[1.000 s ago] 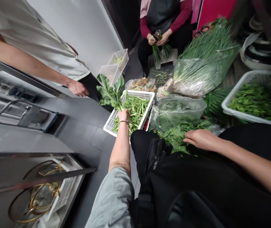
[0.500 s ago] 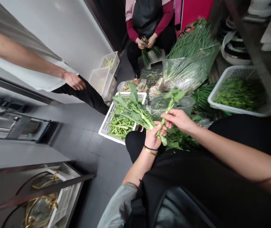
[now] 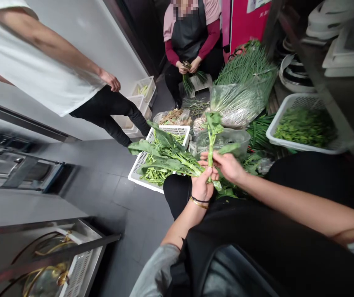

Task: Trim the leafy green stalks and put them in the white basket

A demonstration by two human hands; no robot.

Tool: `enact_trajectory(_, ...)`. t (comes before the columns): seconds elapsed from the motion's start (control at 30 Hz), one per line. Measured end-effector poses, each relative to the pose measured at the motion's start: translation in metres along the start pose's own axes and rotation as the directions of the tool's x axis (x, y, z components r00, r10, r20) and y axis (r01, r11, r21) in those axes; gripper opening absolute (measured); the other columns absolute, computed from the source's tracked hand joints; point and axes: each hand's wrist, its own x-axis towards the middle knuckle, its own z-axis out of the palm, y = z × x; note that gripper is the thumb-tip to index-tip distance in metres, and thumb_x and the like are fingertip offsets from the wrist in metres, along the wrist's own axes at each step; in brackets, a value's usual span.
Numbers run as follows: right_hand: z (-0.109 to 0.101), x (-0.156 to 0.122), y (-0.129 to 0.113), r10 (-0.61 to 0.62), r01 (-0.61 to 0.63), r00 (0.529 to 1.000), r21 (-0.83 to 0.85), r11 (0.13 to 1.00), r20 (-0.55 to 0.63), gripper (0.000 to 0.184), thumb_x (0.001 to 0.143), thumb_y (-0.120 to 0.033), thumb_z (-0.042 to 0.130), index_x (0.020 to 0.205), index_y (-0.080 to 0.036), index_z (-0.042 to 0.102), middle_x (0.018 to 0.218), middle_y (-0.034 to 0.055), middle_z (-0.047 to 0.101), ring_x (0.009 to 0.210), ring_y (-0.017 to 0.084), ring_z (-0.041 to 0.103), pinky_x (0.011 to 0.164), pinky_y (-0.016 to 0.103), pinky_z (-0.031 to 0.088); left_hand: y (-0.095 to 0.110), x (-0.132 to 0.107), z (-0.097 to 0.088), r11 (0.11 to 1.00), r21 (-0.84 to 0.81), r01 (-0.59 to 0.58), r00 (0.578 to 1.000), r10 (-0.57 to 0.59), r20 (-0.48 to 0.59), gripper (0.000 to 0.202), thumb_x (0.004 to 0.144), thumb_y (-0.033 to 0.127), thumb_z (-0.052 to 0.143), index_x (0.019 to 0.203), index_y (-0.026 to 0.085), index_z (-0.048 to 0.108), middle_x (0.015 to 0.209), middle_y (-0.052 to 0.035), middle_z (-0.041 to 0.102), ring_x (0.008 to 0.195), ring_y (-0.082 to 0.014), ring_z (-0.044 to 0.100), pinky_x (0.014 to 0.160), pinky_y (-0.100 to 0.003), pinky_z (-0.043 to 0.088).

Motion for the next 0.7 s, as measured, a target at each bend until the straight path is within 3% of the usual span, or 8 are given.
enact_trajectory(0.07,-0.001,-0.003,0.008,0.022,-0.02,0.999,-0.063,0.998,0.029,0.048,0.075,-0.061,0.058,0.091,-0.017,0.07,0.062,0.0039,0.065,0.057,0.016,0.06,0.052,0.028,0.048,0.0,0.0,-0.003,1.0,-0.007,-0.008,1.0,0.008,-0.012,0.038,0.062,0.038,0.075,0.082,0.019,0.049,0.06,0.0016,0.056,0.046,-0.0067,0.04,0.052,-0.025,0.034)
enact_trajectory(0.17,-0.015,0.005,-0.005,-0.038,0.039,0.999,-0.055,0.998,0.021,0.039,0.069,-0.053,0.069,0.083,-0.016,0.069,0.075,0.005,0.068,0.068,0.015,0.061,0.057,0.025,0.048,0.0,-0.001,-0.008,0.999,-0.042,0.028,0.999,-0.026,0.038,0.037,0.062,0.036,0.075,0.083,0.02,0.049,0.061,0.0013,0.057,0.046,-0.0066,0.04,0.052,-0.025,0.034)
enact_trajectory(0.3,-0.024,0.019,-0.036,-0.053,0.048,0.996,0.085,0.995,0.066,0.042,0.068,-0.044,0.073,0.1,-0.019,0.064,0.065,-0.0015,0.062,0.047,0.008,0.052,0.04,0.02,0.041,-0.002,-0.001,-0.011,0.98,-0.101,0.174,0.974,-0.157,0.161,0.038,0.063,0.034,0.073,0.087,0.02,0.047,0.061,0.0007,0.06,0.044,-0.0076,0.041,0.049,-0.024,0.034)
enact_trajectory(0.37,-0.022,0.023,-0.039,-0.035,0.028,0.997,0.116,0.993,0.063,0.043,0.064,-0.039,0.077,0.099,-0.018,0.063,0.06,-0.0035,0.06,0.043,0.008,0.051,0.039,0.02,0.042,-0.003,0.0,-0.011,0.981,-0.074,0.182,0.974,-0.169,0.148,0.037,0.064,0.032,0.072,0.088,0.019,0.047,0.063,-0.0002,0.062,0.044,-0.0087,0.045,0.048,-0.025,0.035)
enact_trajectory(0.5,-0.019,0.027,-0.017,-0.026,0.037,0.999,0.256,0.966,-0.047,0.034,0.059,-0.038,0.08,0.079,-0.017,0.062,0.063,-0.0006,0.063,0.046,0.007,0.053,0.044,0.019,0.049,-0.002,0.003,-0.01,0.999,0.001,0.053,0.998,-0.053,0.044,0.033,0.067,0.028,0.07,0.09,0.019,0.047,0.062,0.0002,0.062,0.043,-0.0084,0.046,0.047,-0.024,0.034)
enact_trajectory(0.6,-0.013,0.026,0.002,-0.023,0.062,0.99,0.285,0.957,-0.138,0.034,0.059,-0.043,0.079,0.07,-0.016,0.062,0.063,0.0012,0.063,0.048,0.007,0.052,0.046,0.019,0.049,-0.004,0.002,-0.008,0.995,-0.06,0.078,0.995,-0.074,0.067,0.031,0.069,0.03,0.066,0.089,0.02,0.044,0.06,0.0011,0.061,0.041,-0.0076,0.043,0.046,-0.022,0.03)
enact_trajectory(0.63,-0.009,0.023,0.005,-0.042,0.084,0.984,0.243,0.966,-0.172,0.034,0.061,-0.046,0.077,0.07,-0.017,0.062,0.064,0.0018,0.063,0.049,0.008,0.052,0.048,0.021,0.05,-0.005,0.002,-0.007,0.99,-0.09,0.106,0.992,-0.099,0.076,0.031,0.068,0.03,0.065,0.089,0.021,0.043,0.06,0.0012,0.061,0.04,-0.0075,0.042,0.045,-0.022,0.029)
enact_trajectory(0.7,-0.002,0.015,0.007,-0.159,0.161,0.967,-0.006,0.987,-0.198,0.034,0.068,-0.05,0.07,0.069,-0.017,0.061,0.066,0.0027,0.063,0.055,0.012,0.056,0.055,0.027,0.053,-0.006,0.004,-0.006,0.981,-0.142,0.129,0.991,-0.121,0.063,0.031,0.067,0.029,0.064,0.086,0.021,0.041,0.059,0.0012,0.06,0.04,-0.0073,0.041,0.045,-0.022,0.027)
